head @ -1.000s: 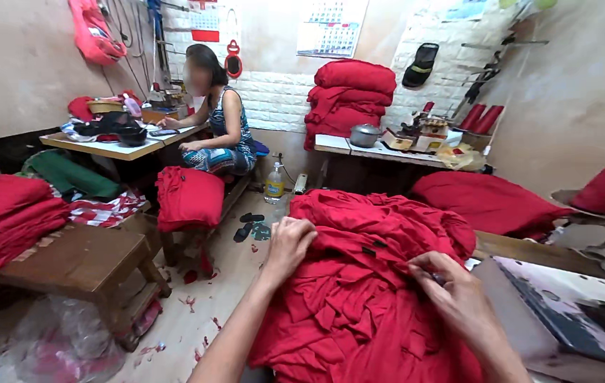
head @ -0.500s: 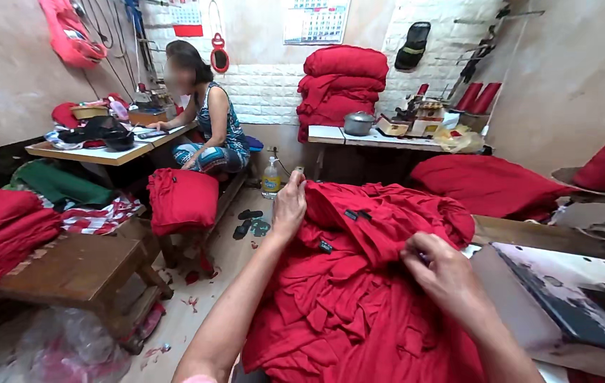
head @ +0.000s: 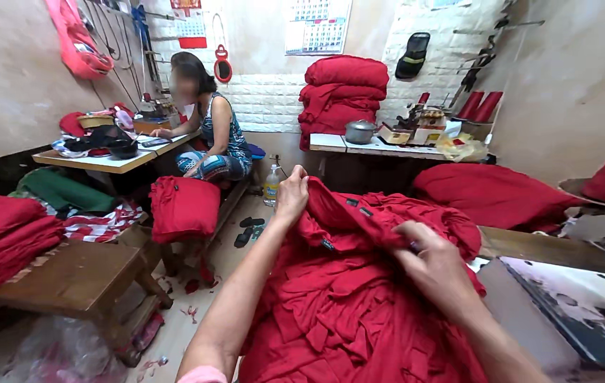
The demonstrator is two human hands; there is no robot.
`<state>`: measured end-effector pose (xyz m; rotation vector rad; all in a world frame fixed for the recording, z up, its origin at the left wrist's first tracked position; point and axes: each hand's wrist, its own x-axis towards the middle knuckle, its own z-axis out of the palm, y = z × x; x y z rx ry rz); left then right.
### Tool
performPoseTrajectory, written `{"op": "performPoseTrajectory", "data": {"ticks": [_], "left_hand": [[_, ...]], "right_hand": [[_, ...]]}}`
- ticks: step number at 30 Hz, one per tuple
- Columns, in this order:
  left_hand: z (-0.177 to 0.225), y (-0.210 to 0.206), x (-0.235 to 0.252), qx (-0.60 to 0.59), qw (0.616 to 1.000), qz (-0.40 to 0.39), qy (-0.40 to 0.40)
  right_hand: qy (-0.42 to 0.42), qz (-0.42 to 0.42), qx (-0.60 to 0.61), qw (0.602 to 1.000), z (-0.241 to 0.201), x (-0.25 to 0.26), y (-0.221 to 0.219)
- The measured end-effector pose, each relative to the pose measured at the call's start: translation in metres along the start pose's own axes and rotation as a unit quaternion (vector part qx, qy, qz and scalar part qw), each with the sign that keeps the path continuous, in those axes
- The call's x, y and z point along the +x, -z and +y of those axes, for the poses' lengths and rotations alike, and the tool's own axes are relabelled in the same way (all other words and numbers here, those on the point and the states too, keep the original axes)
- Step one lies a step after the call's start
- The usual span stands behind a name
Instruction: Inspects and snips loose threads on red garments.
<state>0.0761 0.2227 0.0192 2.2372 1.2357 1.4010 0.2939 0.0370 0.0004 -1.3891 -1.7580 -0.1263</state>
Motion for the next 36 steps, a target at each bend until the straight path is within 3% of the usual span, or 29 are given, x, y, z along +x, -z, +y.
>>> {"op": "performPoseTrajectory", "data": {"ticks": [3,5,7,9,12,15,17,18,20,22,23,26,29,33,36], "left_hand": [[-0.003,0.003,0.008,-0.03,0.998,-0.046,0.026],[-0.006,0.004,0.016,-0.038,0.991,-0.118,0.055],[-0.011,-0.002,0.02,-0.029,0.977,-0.192,0.083],[-0.02,-0.014,0.017,-0.011,0.967,-0.226,0.114],[-0.023,-0.018,0.007,-0.005,0.979,-0.166,0.115],[-0.009,-0.015,-0.023,0.068,0.996,0.048,-0.03],[-0.002,-0.015,-0.044,0.104,0.957,0.179,-0.202],[0.004,-0.01,-0.058,0.107,0.939,0.17,-0.278],[0.019,0.001,-0.079,0.143,0.92,0.066,-0.358],[0.019,0.001,-0.085,0.185,0.928,-0.009,-0.325],[0.011,-0.003,-0.082,0.185,0.939,-0.009,-0.291],[0.005,0.002,-0.065,0.08,0.979,-0.025,-0.188],[0.014,0.001,-0.056,0.003,0.973,0.018,-0.229],[0.027,0.001,-0.069,0.026,0.923,0.1,-0.37],[0.044,0.022,-0.095,0.048,0.891,0.11,-0.439]], "right_hand": [[-0.06,0.079,0.07,0.993,0.025,0.029,0.009],[-0.093,0.102,0.026,0.99,0.049,0.052,0.004],[-0.155,0.023,-0.048,0.986,0.067,0.068,-0.002],[-0.239,-0.129,-0.074,0.96,0.079,0.08,-0.016],[-0.294,-0.195,-0.082,0.932,0.084,0.086,-0.029],[-0.295,-0.174,-0.075,0.936,0.085,0.082,-0.027],[-0.296,-0.166,-0.063,0.939,0.087,0.08,-0.026],[-0.298,-0.166,-0.063,0.938,0.087,0.081,-0.026],[-0.303,-0.162,-0.066,0.937,0.087,0.081,-0.028],[-0.302,-0.155,-0.065,0.938,0.088,0.08,-0.029],[-0.298,-0.15,-0.065,0.94,0.09,0.079,-0.03],[-0.291,-0.117,-0.056,0.948,0.095,0.077,-0.032],[-0.287,-0.061,-0.046,0.955,0.103,0.073,-0.035],[-0.3,0.018,-0.008,0.954,0.12,0.074,-0.032],[-0.318,0.058,0.014,0.946,0.131,0.082,-0.022]]}}
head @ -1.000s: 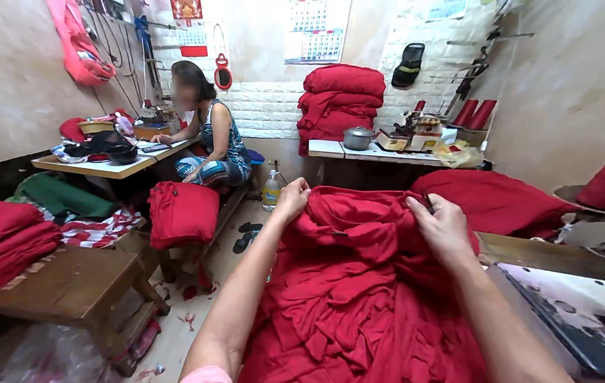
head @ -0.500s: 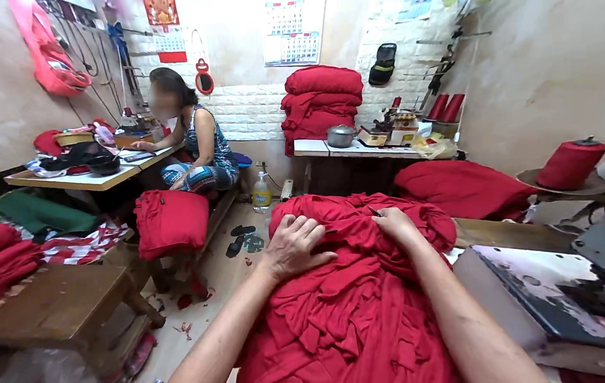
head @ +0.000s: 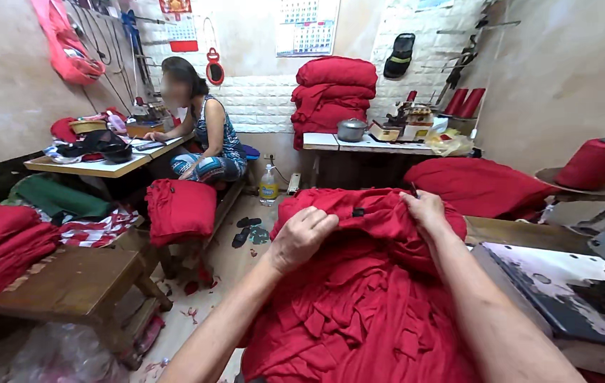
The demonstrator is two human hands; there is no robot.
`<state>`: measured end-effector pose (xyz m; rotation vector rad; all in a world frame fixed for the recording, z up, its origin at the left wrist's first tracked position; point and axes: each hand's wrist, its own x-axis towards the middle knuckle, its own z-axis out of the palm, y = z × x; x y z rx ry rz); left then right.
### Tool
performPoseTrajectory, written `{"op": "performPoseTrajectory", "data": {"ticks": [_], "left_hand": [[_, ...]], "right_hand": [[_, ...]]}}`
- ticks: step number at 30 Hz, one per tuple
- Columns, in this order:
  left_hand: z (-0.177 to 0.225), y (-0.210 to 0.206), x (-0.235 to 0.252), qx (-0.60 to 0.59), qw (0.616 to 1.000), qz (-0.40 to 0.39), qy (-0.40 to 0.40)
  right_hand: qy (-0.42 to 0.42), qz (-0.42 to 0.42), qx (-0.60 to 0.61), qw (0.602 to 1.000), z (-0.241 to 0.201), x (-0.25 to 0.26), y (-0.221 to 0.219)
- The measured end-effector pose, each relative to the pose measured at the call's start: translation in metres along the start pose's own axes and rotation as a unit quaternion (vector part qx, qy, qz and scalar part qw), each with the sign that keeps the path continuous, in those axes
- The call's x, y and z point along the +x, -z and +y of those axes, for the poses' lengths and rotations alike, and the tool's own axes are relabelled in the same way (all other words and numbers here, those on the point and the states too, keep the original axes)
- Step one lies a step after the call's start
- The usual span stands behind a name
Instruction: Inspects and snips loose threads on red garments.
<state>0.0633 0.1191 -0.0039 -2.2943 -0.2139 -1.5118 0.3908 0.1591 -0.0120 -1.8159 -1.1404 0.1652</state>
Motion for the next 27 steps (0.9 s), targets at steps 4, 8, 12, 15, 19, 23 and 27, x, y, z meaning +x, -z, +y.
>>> {"op": "performPoseTrajectory", "data": {"ticks": [4,8,12,15,19,23,27], "left_hand": [[0.042,0.036,-0.016,0.003,0.998,-0.03,-0.047],[0.058,0.027,-0.047,-0.065,0.987,-0.149,-0.016],[0.053,0.036,-0.031,-0.086,0.983,-0.13,0.101],[0.05,0.034,-0.017,0.0,0.979,-0.075,0.191],[0.028,0.026,-0.015,0.035,0.953,-0.129,0.273],[0.013,0.019,-0.013,-0.001,0.934,-0.218,0.283],[0.003,0.008,-0.013,0.01,0.92,-0.204,0.334]], "right_hand": [[0.042,0.007,-0.035,0.998,-0.019,0.003,0.017],[0.05,-0.103,-0.147,0.982,-0.012,-0.019,-0.003],[0.046,-0.094,-0.12,0.987,-0.008,-0.025,-0.003],[0.036,-0.018,-0.016,0.999,-0.003,-0.03,0.008],[0.101,0.169,0.124,0.973,-0.013,-0.059,0.022],[0.241,0.096,0.206,0.944,-0.025,-0.115,0.032],[0.381,-0.132,0.122,0.907,-0.014,-0.163,0.033]]}}
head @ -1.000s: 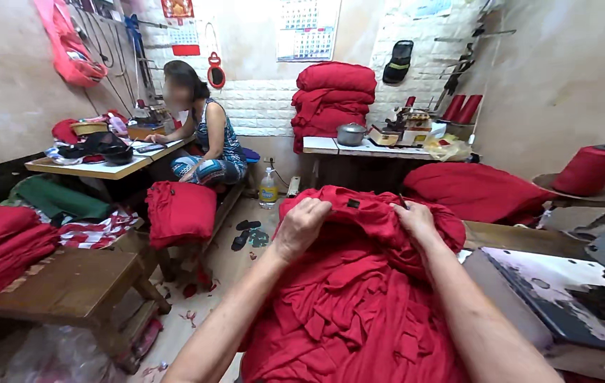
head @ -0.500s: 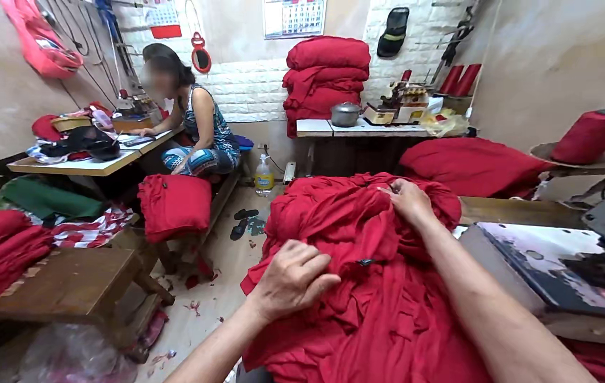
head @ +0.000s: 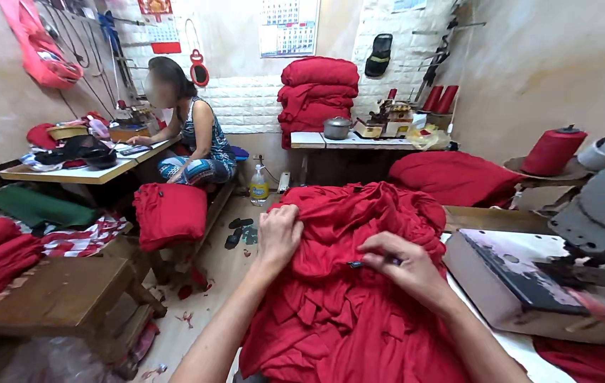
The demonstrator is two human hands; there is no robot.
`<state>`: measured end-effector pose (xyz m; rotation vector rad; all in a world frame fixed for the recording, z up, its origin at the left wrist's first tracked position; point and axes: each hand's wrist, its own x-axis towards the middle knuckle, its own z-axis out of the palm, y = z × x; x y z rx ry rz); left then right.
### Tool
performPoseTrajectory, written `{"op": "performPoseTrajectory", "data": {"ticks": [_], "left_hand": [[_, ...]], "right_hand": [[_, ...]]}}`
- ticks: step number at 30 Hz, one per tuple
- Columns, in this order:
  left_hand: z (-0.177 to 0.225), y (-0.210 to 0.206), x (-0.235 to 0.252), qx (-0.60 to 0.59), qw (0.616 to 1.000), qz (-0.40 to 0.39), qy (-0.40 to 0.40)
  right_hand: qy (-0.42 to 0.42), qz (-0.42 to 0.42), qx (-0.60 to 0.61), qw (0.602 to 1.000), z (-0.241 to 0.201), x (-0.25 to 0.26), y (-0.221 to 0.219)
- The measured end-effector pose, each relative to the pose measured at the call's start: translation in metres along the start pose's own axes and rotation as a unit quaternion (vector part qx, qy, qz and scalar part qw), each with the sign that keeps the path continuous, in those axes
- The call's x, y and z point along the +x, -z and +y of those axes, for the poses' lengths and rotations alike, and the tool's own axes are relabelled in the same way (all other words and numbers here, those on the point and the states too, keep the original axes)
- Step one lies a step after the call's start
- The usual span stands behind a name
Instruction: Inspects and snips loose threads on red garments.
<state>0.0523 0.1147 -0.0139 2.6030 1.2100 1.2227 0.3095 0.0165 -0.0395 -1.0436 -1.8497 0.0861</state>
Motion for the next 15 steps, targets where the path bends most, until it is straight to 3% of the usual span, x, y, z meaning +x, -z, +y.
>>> {"op": "performPoseTrajectory", "data": {"ticks": [2,4,7,9,11,13,15], "left_hand": [[0.001,0.007,0.007,-0.022,0.995,-0.046,0.083],[0.008,0.013,0.003,-0.032,0.994,-0.035,0.099],[0.025,0.004,-0.019,-0.018,0.988,0.153,-0.027],[0.039,0.003,-0.038,-0.013,0.97,0.208,-0.126],[0.05,0.006,-0.055,0.019,0.975,0.144,-0.166],[0.05,0.005,-0.065,0.033,0.988,0.065,-0.139],[0.047,0.006,-0.07,-0.013,0.995,0.04,-0.091]], "right_hand": [[0.005,-0.027,-0.02,0.999,-0.003,-0.017,-0.007],[-0.008,0.001,-0.049,0.999,-0.008,-0.028,-0.008],[-0.001,0.026,-0.137,0.99,-0.012,-0.033,-0.008],[0.004,0.028,-0.169,0.985,-0.011,-0.032,-0.011],[0.008,0.045,-0.179,0.983,-0.01,-0.03,-0.014],[0.013,0.065,-0.178,0.982,-0.01,-0.027,-0.016],[0.014,0.077,-0.163,0.983,-0.011,-0.025,-0.016]]}}
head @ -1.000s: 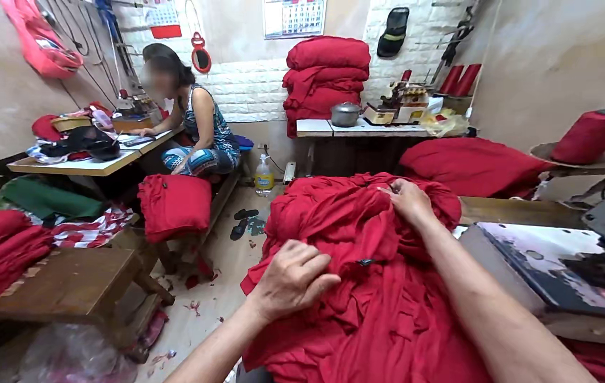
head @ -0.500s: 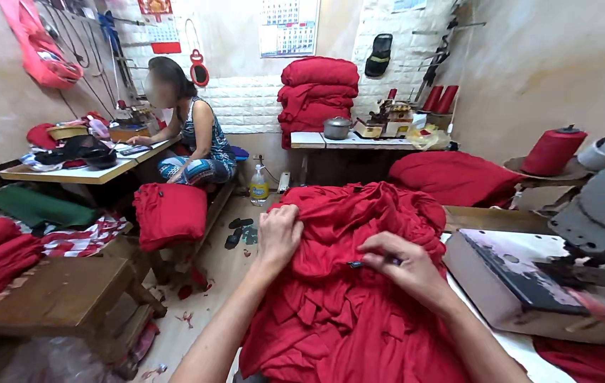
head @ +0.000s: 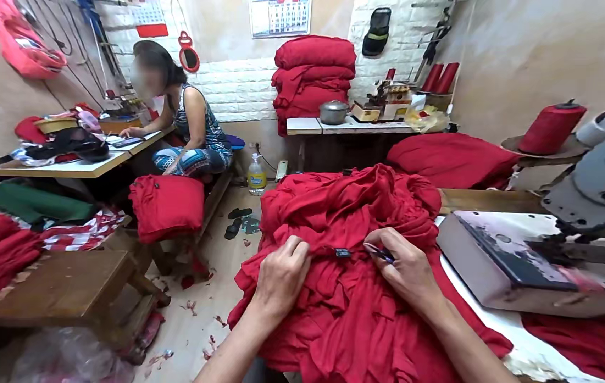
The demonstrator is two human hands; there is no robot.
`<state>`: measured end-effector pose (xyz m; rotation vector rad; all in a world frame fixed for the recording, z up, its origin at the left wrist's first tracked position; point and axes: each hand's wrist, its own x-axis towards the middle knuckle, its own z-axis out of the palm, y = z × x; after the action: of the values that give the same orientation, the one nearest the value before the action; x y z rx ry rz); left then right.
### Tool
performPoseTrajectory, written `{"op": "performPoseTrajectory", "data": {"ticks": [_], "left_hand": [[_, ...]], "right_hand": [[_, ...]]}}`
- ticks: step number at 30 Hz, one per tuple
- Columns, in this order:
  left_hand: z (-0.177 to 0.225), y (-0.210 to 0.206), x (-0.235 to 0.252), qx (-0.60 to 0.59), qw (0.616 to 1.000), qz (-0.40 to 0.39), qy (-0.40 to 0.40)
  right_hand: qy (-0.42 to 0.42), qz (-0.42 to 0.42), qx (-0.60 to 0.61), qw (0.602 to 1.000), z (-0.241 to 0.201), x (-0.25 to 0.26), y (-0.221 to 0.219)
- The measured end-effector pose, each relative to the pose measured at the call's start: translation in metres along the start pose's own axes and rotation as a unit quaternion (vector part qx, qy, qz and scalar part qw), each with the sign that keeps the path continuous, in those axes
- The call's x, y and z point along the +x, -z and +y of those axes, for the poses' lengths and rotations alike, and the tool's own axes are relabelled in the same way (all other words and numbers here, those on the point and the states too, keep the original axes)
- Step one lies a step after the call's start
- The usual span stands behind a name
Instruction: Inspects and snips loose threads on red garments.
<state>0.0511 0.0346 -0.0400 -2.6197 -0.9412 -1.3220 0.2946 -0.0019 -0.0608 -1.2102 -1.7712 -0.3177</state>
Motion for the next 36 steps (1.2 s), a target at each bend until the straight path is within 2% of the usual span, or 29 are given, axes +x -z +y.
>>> {"op": "performPoseTrajectory", "data": {"ticks": [2,5,7,9,12,16,20,22,25,28,31,34,36], "left_hand": [[0.002,0.003,0.002,-0.071,0.997,0.011,0.042],[0.006,0.004,0.013,-0.11,0.993,0.013,0.049],[0.009,-0.002,0.019,-0.032,0.999,0.025,0.023],[0.011,-0.012,0.024,0.075,0.994,0.074,0.014],[0.01,-0.018,0.029,0.136,0.982,0.12,0.047],[0.0,-0.012,0.028,0.152,0.976,0.134,0.079],[0.0,-0.004,0.023,0.099,0.989,0.097,0.055],[0.002,0.0,0.02,0.116,0.987,0.099,0.042],[0.0,0.01,0.012,0.142,0.982,0.113,0.044],[-0.007,0.016,-0.003,0.119,0.986,0.114,0.007],[-0.016,0.015,-0.026,0.108,0.992,0.056,-0.033],[-0.023,0.02,-0.042,0.065,0.997,-0.049,0.013],[-0.018,0.026,-0.041,0.045,0.997,-0.033,0.049]], "right_hand": [[-0.002,0.001,0.022,1.0,-0.002,0.001,0.0],[-0.003,-0.006,-0.013,1.0,-0.016,0.005,-0.004],[-0.011,0.001,-0.076,0.997,-0.025,0.01,-0.011],[-0.014,0.031,-0.128,0.991,-0.026,0.015,-0.019],[-0.018,0.08,-0.163,0.983,-0.017,0.02,-0.021],[-0.055,0.113,-0.099,0.987,-0.007,0.021,-0.011],[-0.046,0.08,0.004,0.996,-0.003,0.017,-0.008],[-0.005,0.068,-0.046,0.997,0.0,0.014,-0.006],[0.02,0.108,-0.14,0.984,0.006,0.01,0.002],[0.045,0.128,-0.143,0.98,0.01,0.004,0.022],[0.086,0.049,-0.09,0.991,0.003,-0.016,0.031],[0.066,-0.059,-0.047,0.995,0.005,-0.041,0.025],[0.036,-0.061,-0.003,0.997,0.008,-0.049,0.024]]}}
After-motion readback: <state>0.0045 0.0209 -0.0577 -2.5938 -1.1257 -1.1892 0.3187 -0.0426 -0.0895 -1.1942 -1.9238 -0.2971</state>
